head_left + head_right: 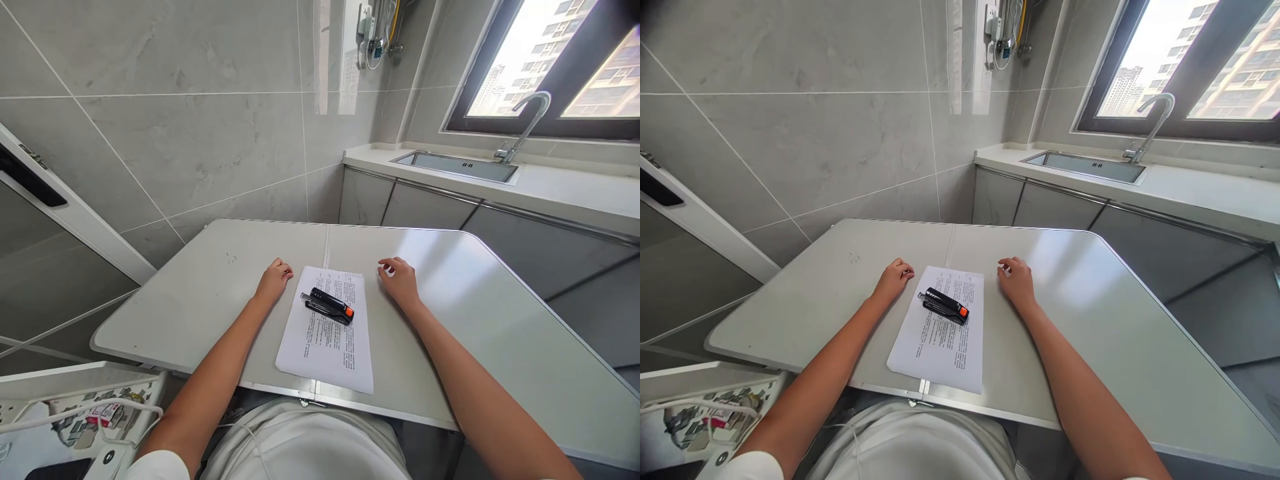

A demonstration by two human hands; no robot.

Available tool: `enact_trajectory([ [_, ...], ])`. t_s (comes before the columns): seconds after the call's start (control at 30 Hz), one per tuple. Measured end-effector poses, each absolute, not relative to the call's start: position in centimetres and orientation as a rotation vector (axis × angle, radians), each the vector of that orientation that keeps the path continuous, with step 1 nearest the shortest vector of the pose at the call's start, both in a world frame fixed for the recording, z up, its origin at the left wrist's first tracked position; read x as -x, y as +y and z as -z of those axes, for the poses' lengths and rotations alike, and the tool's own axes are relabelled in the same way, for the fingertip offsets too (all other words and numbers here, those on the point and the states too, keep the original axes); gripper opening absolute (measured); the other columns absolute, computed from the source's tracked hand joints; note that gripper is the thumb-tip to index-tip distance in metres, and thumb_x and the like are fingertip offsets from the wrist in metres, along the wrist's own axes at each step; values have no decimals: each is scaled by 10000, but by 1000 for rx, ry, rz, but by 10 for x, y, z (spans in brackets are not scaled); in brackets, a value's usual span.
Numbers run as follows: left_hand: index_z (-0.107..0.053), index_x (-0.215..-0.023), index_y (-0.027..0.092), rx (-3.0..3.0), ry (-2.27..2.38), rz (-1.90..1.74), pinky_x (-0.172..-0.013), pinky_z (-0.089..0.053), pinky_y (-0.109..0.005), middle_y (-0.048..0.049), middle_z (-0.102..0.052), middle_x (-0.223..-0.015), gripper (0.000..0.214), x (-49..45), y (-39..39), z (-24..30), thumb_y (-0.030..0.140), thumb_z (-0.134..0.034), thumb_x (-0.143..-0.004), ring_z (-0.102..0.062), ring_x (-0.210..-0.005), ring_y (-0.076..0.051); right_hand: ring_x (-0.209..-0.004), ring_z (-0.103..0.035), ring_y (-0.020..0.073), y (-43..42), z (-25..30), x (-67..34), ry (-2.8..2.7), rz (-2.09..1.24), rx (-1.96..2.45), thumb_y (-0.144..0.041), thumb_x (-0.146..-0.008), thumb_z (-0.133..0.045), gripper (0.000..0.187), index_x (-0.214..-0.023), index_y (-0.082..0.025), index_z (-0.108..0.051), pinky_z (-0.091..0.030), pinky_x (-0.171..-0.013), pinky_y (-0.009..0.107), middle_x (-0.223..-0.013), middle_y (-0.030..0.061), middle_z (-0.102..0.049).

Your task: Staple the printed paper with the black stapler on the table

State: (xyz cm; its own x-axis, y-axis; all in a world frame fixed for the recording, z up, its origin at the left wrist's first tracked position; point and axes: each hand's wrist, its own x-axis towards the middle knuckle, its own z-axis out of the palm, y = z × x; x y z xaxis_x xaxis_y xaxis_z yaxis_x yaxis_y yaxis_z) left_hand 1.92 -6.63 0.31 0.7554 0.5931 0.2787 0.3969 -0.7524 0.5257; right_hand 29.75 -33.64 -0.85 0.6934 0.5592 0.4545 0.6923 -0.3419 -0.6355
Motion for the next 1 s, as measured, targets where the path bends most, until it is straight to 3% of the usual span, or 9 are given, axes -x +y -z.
enact_trajectory([
  [0.07,-762,-937,235,-2502,789,-629,-739,-489,-293,-26,-615,-996,99,-17,-65,-5,210,-671,-909,-615,-760,-152,-809,-598,219,-334,5,-287,-1007,225,2001,-283,-859,-551,216,-941,-216,-740,-468,-848,407,-888,56,-670],
  [0.2,-770,-1078,248,-2484,849,-625,-776,-501,-315,-36,-643,-1032,209,-14,-62,-5,244,-728,-874,-641,-836,-179,-888,-606,232,-329,0,-269,-1064,284,1930,-247,-878,-557,190,-931,-226,-738,-477,-816,391,-908,59,-664],
  [0.3,-784,-946,228,-2501,810,-612,-847,-496,-343,-47,-675,-960,102,-15,-61,-5,224,-709,-877,-644,-912,-211,-903,-614,226,-326,-3,-259,-1071,308,1880,-218,-892,-549,195,-956,-231,-733,-483,-786,377,-904,50,-665],
  [0.43,-750,-809,221,-2449,751,-651,-788,-474,-334,-38,-696,-892,97,-17,-66,-7,211,-680,-876,-628,-831,-197,-864,-613,216,-324,-8,-246,-1127,310,1818,-192,-912,-541,192,-935,-233,-728,-480,-734,361,-883,46,-669],
  [0.67,-758,-932,221,-2124,579,-794,-682,-423,-291,-15,-711,-813,247,-18,-74,-14,419,-612,-954,-550,-693,-153,-835,-596,212,-321,-14,-229,-1297,289,1679,-165,-942,-544,189,-943,-248,-714,-489,-714,357,-863,39,-665],
  [0.87,-808,-1082,236,-2105,367,-711,-689,-407,-298,-37,-679,-878,299,-18,-80,-19,435,-632,-946,-501,-713,-148,-844,-607,214,-317,-8,-223,-1378,222,1631,-158,-941,-557,184,-976,-257,-709,-506,-778,377,-877,37,-655],
  [1.0,-787,-1179,243,-2106,312,-656,-728,-431,-306,-60,-693,-958,340,-18,-85,-22,423,-577,-981,-561,-798,-162,-862,-611,213,-316,0,-225,-1408,138,1653,-152,-935,-549,202,-1005,-252,-709,-504,-790,376,-883,37,-649],
])
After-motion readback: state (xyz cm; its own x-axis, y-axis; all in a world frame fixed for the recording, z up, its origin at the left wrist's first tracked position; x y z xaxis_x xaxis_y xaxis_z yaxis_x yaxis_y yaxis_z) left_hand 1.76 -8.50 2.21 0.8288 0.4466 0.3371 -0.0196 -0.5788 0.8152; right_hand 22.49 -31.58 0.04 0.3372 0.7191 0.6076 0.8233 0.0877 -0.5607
